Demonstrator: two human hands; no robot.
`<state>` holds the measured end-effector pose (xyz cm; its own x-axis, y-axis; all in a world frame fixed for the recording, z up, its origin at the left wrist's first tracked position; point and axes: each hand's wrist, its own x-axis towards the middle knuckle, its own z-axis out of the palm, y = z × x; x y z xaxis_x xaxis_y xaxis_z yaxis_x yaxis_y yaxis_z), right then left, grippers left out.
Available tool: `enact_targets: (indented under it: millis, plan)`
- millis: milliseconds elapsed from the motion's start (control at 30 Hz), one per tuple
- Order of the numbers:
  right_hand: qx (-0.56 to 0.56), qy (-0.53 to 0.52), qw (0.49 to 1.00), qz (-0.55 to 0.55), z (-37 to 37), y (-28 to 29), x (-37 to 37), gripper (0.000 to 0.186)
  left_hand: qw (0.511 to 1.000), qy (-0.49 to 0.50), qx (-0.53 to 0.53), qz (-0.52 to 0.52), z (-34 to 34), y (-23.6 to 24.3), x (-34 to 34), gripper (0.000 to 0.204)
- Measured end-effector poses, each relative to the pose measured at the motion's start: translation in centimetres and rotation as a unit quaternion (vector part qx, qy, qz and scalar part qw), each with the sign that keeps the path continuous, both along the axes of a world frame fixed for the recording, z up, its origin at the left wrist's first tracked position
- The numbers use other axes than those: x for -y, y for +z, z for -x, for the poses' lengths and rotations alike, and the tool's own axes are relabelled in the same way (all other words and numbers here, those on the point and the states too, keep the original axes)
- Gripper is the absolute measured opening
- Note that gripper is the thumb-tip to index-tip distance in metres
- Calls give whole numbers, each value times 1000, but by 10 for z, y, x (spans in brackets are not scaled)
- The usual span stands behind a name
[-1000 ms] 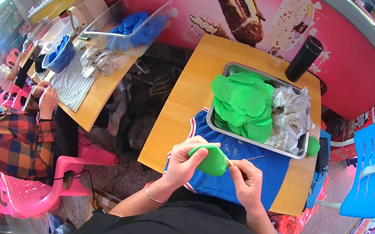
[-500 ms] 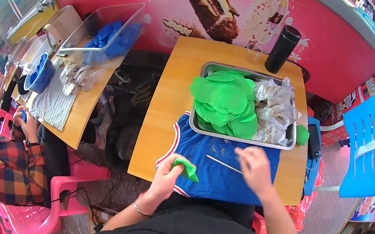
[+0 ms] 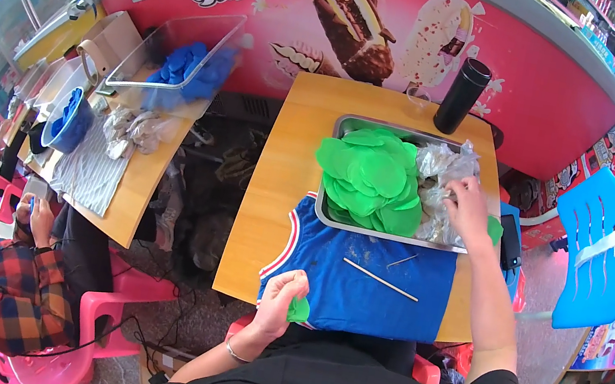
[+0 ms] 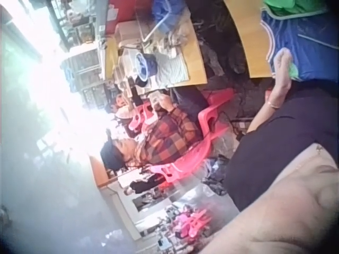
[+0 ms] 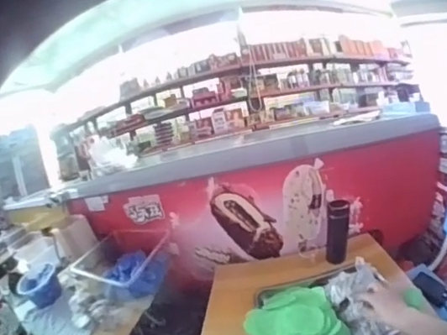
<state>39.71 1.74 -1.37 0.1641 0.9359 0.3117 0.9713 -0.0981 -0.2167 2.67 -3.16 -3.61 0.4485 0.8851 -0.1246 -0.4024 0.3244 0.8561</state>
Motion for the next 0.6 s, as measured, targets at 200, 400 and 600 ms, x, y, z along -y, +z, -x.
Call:
enact_targets:
  millis: [200,400,600]
  plan:
    - [-408,-63,900,-139,-49,-18,17,14,996,-77,40,-25,-5,0,1,33]
    - [-783,87,607,-102,23,54,50,13,989,-60,-91,-98,-29,22,-9,14]
    - [-776,178,589,136,98,62,53,14,966,-91,-93,-224,-61,51,-27,38]
